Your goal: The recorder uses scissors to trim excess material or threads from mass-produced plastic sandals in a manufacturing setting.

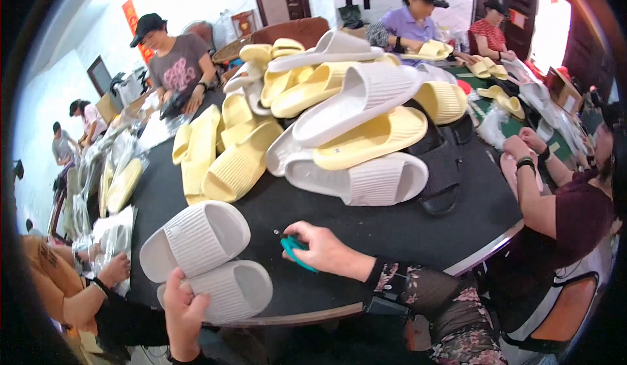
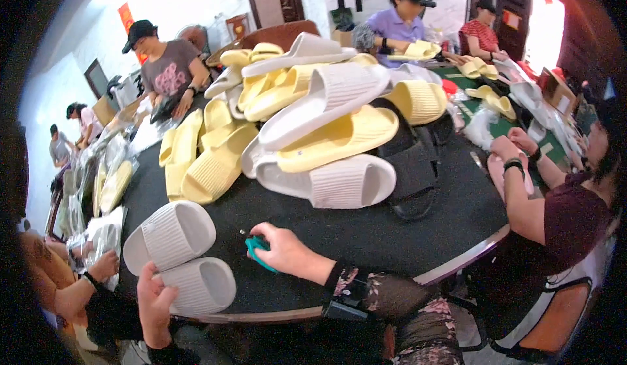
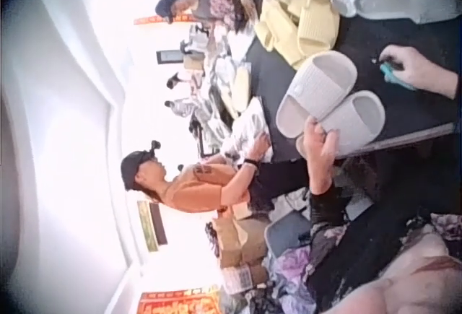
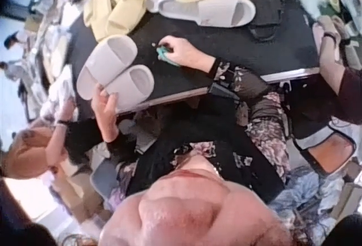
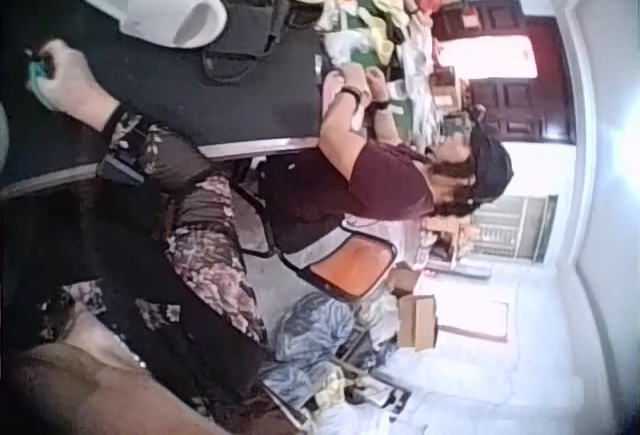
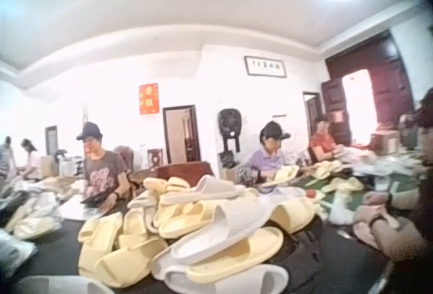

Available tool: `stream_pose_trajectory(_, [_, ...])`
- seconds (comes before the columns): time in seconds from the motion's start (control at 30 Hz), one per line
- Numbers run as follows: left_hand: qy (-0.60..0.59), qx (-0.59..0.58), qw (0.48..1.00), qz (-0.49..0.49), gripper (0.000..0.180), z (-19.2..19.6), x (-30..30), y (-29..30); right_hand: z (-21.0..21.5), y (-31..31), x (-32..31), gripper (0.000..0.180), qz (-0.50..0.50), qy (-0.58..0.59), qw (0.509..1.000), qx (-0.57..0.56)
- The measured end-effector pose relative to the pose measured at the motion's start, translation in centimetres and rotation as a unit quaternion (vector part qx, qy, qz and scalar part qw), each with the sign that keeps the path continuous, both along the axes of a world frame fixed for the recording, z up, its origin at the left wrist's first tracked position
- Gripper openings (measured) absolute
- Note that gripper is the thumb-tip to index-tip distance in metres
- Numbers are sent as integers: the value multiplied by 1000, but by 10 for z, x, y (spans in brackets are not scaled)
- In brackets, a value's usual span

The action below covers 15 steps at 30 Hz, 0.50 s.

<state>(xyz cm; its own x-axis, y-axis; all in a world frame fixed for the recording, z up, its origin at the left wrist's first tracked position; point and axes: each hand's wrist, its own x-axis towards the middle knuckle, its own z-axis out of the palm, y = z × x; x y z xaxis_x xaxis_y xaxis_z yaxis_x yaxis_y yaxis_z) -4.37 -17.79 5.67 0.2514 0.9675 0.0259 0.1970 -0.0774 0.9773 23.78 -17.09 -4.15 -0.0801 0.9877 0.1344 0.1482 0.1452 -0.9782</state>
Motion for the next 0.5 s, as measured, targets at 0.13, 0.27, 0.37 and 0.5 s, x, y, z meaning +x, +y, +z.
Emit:
stream_pose_trajectory(0.13, [17,39,998,-55,50,31,15,24,-2,2,0,34,-3,-74,997,-4])
stream_pose_trajectory(0.27, [80,95,985,-117,52,70,72,67,-10,5,8,34,-12,-91,995,28])
stream_pose_trajectory(0.37, [60,135,979,-141,55,98,122,96,-10,6,7,32,-7,-87,996,30])
stream_pose_trajectory(0.5, [-65,192,939,-277,54,149,220,123,-12,7,8,31,-9,-98,994,39])
